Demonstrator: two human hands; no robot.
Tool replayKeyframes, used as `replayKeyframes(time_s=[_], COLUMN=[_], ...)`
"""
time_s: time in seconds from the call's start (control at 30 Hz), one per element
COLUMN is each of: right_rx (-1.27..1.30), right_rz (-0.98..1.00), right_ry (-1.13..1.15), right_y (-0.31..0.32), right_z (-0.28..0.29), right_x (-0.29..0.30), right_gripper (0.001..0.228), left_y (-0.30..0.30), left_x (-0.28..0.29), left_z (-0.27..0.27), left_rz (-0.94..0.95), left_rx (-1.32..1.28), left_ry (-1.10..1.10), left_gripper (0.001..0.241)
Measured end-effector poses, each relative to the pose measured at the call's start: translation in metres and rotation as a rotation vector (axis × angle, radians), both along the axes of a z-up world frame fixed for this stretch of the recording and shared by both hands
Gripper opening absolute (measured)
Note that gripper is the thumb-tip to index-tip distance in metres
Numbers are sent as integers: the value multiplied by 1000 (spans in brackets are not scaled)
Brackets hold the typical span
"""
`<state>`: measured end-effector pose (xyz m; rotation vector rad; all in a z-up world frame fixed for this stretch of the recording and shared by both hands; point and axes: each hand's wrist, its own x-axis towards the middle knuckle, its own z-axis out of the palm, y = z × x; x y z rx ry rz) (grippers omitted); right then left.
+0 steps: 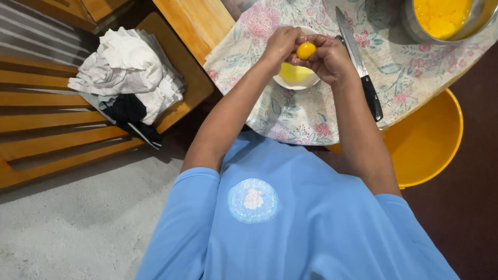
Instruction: Cracking eggs and separating the yolks from the whites into different containers.
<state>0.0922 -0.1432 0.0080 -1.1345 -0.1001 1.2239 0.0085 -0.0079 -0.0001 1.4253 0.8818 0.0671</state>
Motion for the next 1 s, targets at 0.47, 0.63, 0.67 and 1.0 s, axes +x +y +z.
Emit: replayKeyframes(time_s=[0.47, 0.63, 0.67, 1.0], right_rx=[68, -377, -385, 40], right_rz=[21, -9, -5, -51], right_ry=[-1571, -597, -586, 124], right_y=[-8, 4, 2, -6], right_z=[78, 30, 21, -27], right_x=[-27, -28, -25, 5], right_gripper=[47, 52, 52, 46], left_y=[1, -4, -7, 4], left_x=[1, -1, -4, -2], left_z=[-14, -1, 10, 8], left_rz=[137, 110, 114, -179], left_rx=[-602, -554, -561, 323], left_ry=[-45, -88, -77, 64], left_gripper=[28, 31, 31, 43])
